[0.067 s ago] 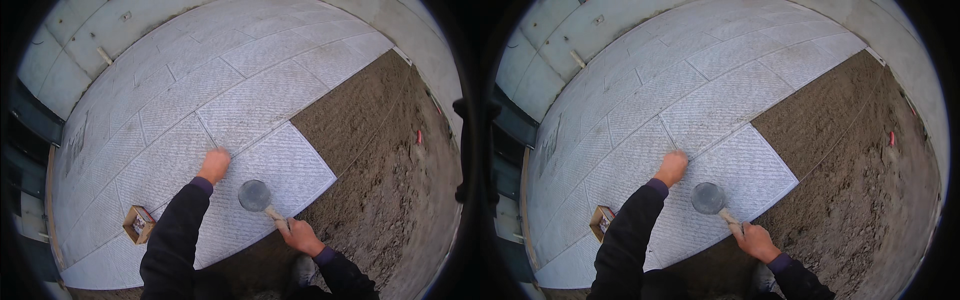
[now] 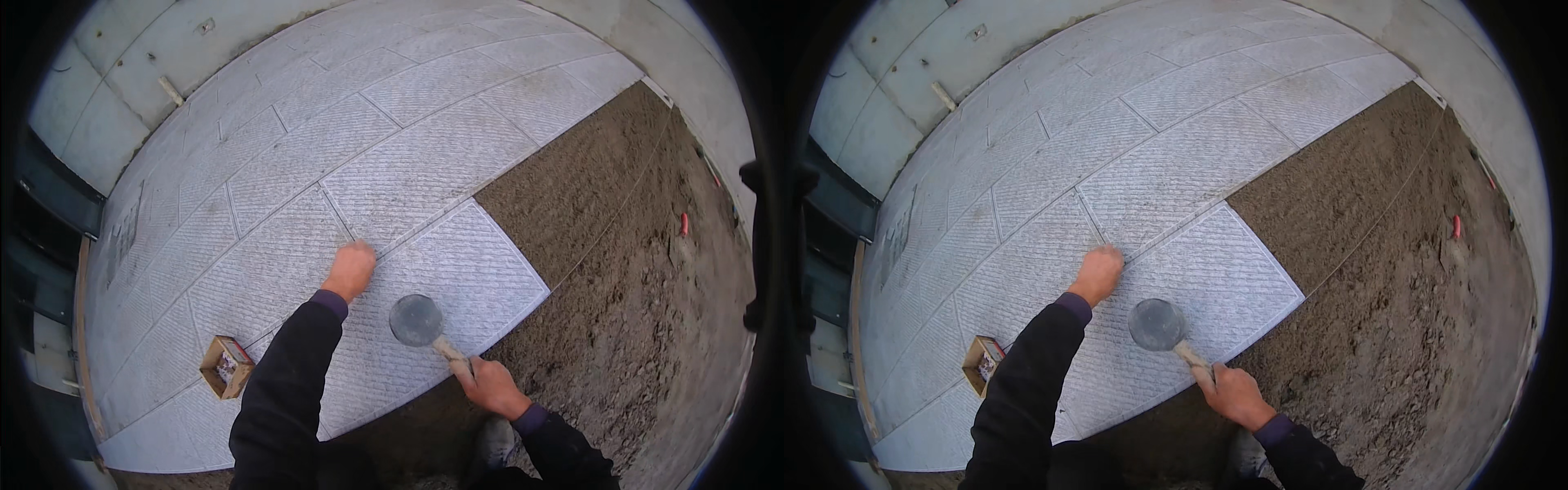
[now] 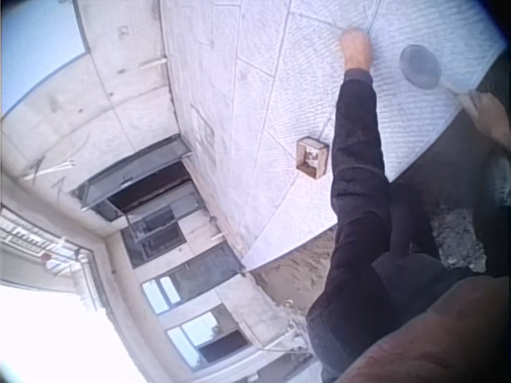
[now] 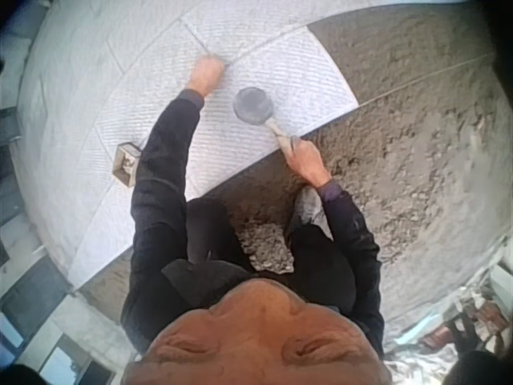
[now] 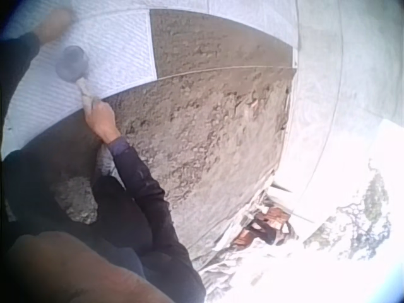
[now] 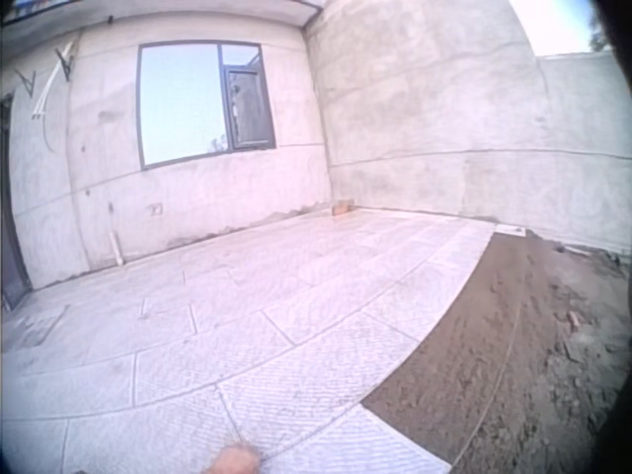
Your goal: The person installs light gray rectangular tiles on a prepared sand bed, using a rubber mallet to tap each tile into place and a small wooden block to check alignment. Another worker assists by placing a tile. The person then uses a shovel to spread and level the sand bed.
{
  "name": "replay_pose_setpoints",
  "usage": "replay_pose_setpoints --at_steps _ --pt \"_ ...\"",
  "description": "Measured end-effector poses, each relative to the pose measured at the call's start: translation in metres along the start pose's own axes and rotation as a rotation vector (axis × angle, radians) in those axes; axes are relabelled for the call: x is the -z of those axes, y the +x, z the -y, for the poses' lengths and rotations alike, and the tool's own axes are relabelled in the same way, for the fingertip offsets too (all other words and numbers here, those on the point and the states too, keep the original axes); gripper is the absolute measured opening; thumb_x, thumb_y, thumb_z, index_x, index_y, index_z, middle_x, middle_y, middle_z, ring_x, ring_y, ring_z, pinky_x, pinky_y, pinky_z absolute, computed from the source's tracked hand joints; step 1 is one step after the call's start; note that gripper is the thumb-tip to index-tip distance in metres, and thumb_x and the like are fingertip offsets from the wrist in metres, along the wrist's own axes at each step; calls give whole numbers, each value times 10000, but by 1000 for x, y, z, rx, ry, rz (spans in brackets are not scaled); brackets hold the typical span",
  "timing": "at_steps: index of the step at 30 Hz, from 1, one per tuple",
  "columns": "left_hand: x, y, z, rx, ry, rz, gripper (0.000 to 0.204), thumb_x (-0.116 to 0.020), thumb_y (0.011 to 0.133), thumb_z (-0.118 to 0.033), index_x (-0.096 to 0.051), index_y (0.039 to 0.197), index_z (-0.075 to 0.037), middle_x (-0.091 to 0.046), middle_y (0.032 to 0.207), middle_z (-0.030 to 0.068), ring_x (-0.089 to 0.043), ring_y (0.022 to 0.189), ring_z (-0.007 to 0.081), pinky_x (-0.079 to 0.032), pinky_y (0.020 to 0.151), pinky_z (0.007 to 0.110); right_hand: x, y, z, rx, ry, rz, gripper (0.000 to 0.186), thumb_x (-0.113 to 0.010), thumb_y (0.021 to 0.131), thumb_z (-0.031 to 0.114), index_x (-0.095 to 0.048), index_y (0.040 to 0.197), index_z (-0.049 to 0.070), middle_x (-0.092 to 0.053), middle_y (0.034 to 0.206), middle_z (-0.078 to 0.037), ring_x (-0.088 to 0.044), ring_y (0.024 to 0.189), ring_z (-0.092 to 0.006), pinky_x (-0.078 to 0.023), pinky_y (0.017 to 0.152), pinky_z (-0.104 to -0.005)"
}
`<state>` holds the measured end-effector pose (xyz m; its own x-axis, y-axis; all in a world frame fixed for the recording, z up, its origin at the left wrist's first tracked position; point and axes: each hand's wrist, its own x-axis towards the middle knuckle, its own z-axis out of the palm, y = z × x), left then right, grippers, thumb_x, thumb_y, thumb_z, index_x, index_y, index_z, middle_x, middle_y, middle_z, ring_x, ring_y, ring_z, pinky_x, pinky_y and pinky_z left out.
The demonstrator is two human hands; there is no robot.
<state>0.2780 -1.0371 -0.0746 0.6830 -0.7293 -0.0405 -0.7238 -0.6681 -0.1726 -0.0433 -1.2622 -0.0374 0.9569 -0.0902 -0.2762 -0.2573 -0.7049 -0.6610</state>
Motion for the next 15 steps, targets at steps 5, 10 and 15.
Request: replay_pose_setpoints --at_steps 5,10,15 --pt "10 -5 13 99 -67 -295 89 -694 791 -48 -694 877 -25 -682 960 190 -716 856 362 -591 725 462 -2 1 -4 -4 0 -2 562 -571 1052 480 -640 874 -48 -664 744 -321 -669 739 -529 -536 679 -597" --pt "39 -116 95 193 -435 -255 85 -697 875 -106 -693 881 -21 -704 916 200 -695 853 401 -560 732 496 -4 0 -7 38 42 -24 513 -588 1056 443 -628 874 -36 -645 726 -314 -644 722 -534 -505 647 -602" --pt "20 -265 107 373 -388 -25 63 -691 886 -112 -701 872 -52 -714 895 183 -692 845 420 -552 729 510 -4 1 -4 53 72 -45 512 -595 1057 425 -621 860 -47 -627 721 -322 -633 723 -542 -490 625 -590"
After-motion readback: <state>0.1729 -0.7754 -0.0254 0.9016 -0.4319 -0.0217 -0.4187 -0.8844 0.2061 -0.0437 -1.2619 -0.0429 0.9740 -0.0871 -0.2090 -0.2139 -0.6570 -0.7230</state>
